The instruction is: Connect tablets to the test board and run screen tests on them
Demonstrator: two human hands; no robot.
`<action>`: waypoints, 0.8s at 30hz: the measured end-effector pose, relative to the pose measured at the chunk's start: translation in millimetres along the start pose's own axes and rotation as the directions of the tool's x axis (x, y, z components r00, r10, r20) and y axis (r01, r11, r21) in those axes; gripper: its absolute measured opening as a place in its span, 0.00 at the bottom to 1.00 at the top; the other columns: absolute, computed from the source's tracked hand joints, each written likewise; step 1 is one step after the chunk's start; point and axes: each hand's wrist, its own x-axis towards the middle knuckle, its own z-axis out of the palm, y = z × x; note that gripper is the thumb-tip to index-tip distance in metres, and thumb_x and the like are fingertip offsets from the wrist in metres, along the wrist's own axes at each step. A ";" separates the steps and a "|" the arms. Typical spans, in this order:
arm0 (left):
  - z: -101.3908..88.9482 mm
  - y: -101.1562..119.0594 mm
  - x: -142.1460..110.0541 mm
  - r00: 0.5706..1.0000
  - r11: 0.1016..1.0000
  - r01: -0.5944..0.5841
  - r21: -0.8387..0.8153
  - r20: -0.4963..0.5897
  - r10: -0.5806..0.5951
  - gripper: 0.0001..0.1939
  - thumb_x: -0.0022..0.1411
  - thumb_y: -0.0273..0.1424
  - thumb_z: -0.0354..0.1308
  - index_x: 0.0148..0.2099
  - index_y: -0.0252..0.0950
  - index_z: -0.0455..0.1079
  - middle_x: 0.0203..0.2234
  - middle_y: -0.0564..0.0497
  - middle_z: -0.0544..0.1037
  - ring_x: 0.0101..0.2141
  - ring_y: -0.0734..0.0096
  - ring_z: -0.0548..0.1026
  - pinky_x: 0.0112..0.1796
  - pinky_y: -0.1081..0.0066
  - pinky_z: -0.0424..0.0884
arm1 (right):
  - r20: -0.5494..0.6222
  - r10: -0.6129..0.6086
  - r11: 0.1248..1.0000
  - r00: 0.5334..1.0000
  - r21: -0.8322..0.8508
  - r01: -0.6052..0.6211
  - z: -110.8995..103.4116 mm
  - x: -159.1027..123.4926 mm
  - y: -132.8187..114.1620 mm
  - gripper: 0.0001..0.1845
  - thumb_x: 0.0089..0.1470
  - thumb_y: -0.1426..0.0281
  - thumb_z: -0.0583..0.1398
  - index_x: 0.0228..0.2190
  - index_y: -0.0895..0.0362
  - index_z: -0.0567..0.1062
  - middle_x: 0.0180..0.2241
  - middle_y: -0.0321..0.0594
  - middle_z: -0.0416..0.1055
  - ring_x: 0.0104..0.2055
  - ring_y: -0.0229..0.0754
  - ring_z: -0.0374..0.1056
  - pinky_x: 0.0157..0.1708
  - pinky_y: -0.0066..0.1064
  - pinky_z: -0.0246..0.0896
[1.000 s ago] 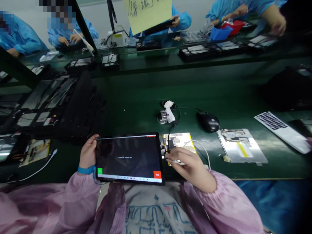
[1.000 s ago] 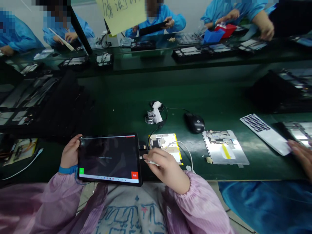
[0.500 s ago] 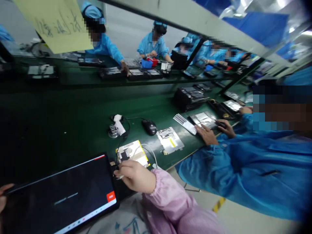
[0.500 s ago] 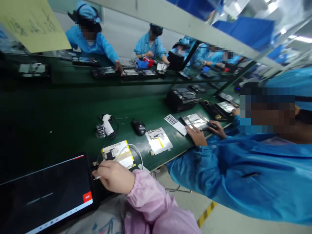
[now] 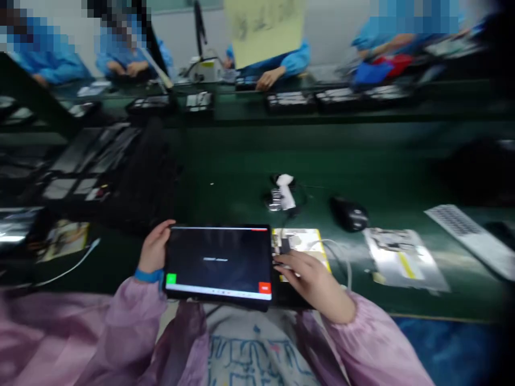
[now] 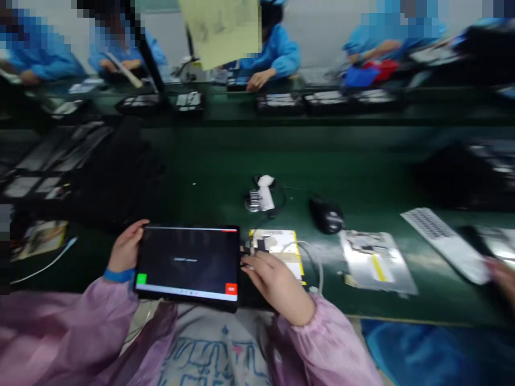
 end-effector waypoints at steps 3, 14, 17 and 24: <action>0.1 -2.8 -4.7 0.998 0.999 0.050 -0.018 0.044 -0.050 0.24 0.40 0.40 0.70 0.40 0.33 0.75 0.22 0.52 0.77 0.21 0.74 0.72 0.23 0.77 0.66 | 0.036 -0.045 0.997 0.998 -0.061 0.047 0.8 -2.8 1.8 0.06 0.60 0.72 0.56 0.40 0.55 0.71 0.30 0.41 0.73 0.30 0.41 0.71 0.30 0.32 0.68; -2.5 -12.8 -6.3 0.984 0.997 0.049 -0.065 0.173 -0.037 0.23 0.45 0.40 0.68 0.41 0.33 0.73 0.25 0.52 0.77 0.25 0.74 0.73 0.29 0.75 0.68 | 0.111 -0.050 0.980 0.993 -0.189 0.070 2.6 7.1 -3.9 0.05 0.52 0.76 0.52 0.32 0.57 0.66 0.27 0.38 0.68 0.24 0.38 0.66 0.24 0.29 0.62; -3.6 -13.0 -6.6 0.986 0.997 0.050 -0.066 0.165 -0.039 0.24 0.44 0.41 0.69 0.41 0.33 0.73 0.25 0.53 0.76 0.24 0.75 0.72 0.27 0.76 0.67 | 0.121 -0.027 0.981 0.992 -0.190 0.050 -5.4 11.3 -3.5 0.05 0.49 0.76 0.52 0.29 0.56 0.65 0.26 0.38 0.66 0.24 0.38 0.65 0.23 0.29 0.61; -4.5 -12.4 -5.2 0.981 0.997 0.065 -0.039 0.184 -0.057 0.23 0.46 0.41 0.68 0.43 0.33 0.73 0.25 0.51 0.77 0.24 0.73 0.72 0.27 0.74 0.67 | -0.163 0.262 0.955 0.951 -0.096 -0.279 -38.9 16.3 34.4 0.05 0.52 0.67 0.58 0.28 0.55 0.68 0.24 0.35 0.65 0.23 0.37 0.63 0.23 0.29 0.58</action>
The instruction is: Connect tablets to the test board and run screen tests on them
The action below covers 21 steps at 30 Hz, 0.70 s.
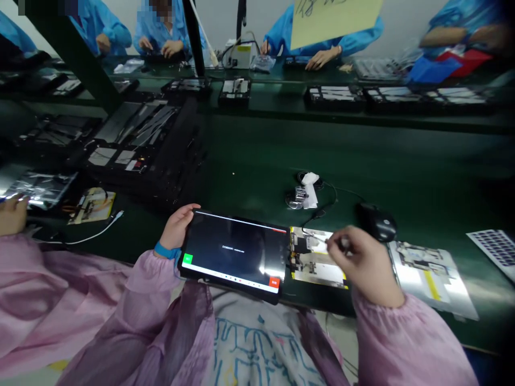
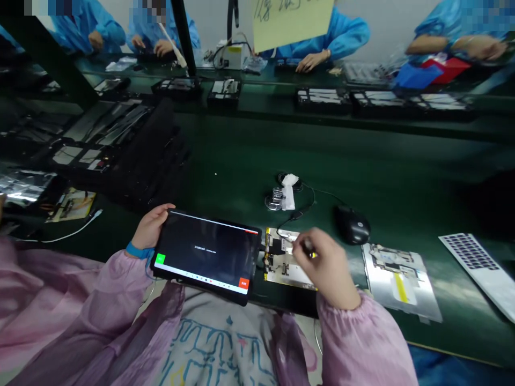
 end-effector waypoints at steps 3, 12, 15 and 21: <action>1.9 1.2 1.4 1.000 1.000 -0.006 0.000 0.005 0.006 0.22 0.47 0.40 0.67 0.43 0.33 0.73 0.25 0.51 0.77 0.24 0.72 0.72 0.27 0.74 0.67 | -0.285 0.264 0.963 0.921 0.123 -0.238 4.7 1.3 20.6 0.23 0.52 0.56 0.60 0.46 0.55 0.66 0.33 0.40 0.69 0.33 0.43 0.68 0.32 0.35 0.65; 5.2 3.4 0.4 1.000 1.000 0.007 -0.017 -0.020 -0.008 0.19 0.47 0.36 0.66 0.41 0.33 0.74 0.24 0.52 0.76 0.24 0.74 0.72 0.27 0.75 0.66 | 0.103 0.150 0.936 0.983 -0.334 -0.108 46.0 -44.8 43.8 0.40 0.54 0.48 0.54 0.60 0.59 0.56 0.57 0.59 0.59 0.60 0.66 0.54 0.52 0.64 0.51; 7.3 2.2 -0.8 0.999 0.999 0.002 -0.034 -0.036 -0.004 0.16 0.48 0.34 0.65 0.40 0.33 0.74 0.24 0.53 0.76 0.24 0.74 0.71 0.27 0.75 0.65 | 0.021 0.149 0.921 0.989 -0.368 -0.131 39.7 -37.3 29.3 0.36 0.56 0.54 0.55 0.60 0.59 0.56 0.59 0.62 0.56 0.62 0.70 0.50 0.51 0.69 0.47; 11.4 -0.1 -4.2 1.000 0.998 -0.022 -0.056 -0.017 0.021 0.13 0.49 0.30 0.61 0.39 0.32 0.73 0.25 0.52 0.77 0.27 0.73 0.73 0.31 0.74 0.67 | 0.276 -0.408 0.905 0.870 -0.003 0.425 63.2 -36.8 -109.6 0.27 0.59 0.68 0.53 0.59 0.56 0.58 0.57 0.50 0.63 0.65 0.54 0.48 0.61 0.64 0.31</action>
